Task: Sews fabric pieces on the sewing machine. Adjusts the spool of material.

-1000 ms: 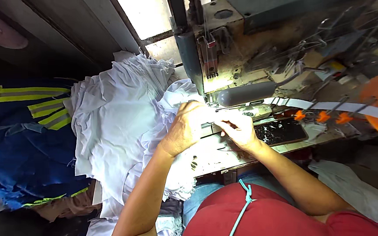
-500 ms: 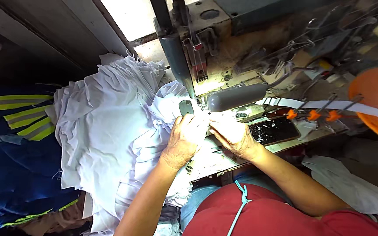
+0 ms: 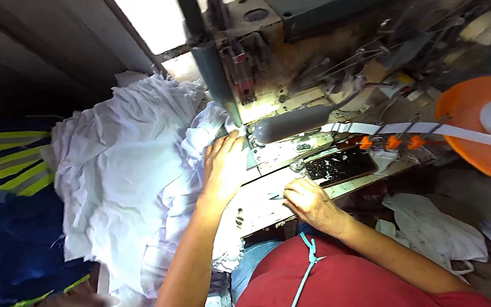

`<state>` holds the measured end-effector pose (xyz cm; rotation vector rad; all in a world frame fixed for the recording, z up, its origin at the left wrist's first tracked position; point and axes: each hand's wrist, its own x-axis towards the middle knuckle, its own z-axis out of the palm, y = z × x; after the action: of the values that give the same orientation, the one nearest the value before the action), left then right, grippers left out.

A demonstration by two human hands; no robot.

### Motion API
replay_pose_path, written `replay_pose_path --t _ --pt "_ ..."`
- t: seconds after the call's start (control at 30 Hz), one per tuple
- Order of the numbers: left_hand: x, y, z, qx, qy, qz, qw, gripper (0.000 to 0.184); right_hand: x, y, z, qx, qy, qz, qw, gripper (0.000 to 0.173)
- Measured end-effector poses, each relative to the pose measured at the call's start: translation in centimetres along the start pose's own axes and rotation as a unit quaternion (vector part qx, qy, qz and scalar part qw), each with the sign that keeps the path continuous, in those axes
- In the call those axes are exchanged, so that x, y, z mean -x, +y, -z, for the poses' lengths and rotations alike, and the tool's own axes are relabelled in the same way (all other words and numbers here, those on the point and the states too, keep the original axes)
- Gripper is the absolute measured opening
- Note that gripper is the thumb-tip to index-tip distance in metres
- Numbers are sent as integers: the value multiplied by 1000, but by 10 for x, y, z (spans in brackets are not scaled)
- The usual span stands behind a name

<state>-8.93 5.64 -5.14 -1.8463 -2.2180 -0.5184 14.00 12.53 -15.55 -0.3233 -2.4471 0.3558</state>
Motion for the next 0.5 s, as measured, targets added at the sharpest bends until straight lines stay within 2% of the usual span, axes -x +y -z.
replay_pose_path --t 0.03,0.1,0.17,0.2,0.37,0.5 --pt "0 -2 0 25 5 8 1000 33 5 0 -3 9 -15 -6 1000 20" --pt "5 -9 -2 72 66 9 995 32 10 -2 -8 30 -32 -17 999 17" --pt "8 -17 2 66 136 8 988 30 10 -3 -12 57 -28 -20 998 14" --pt "10 -21 6 54 146 17 988 31 9 -3 -13 68 -25 -17 997 13" --pt "19 -33 18 63 98 42 992 27 0 -3 -18 72 -9 -4 997 13" --pt "17 -34 29 131 67 46 988 28 -6 3 -20 -31 -22 -53 998 18"
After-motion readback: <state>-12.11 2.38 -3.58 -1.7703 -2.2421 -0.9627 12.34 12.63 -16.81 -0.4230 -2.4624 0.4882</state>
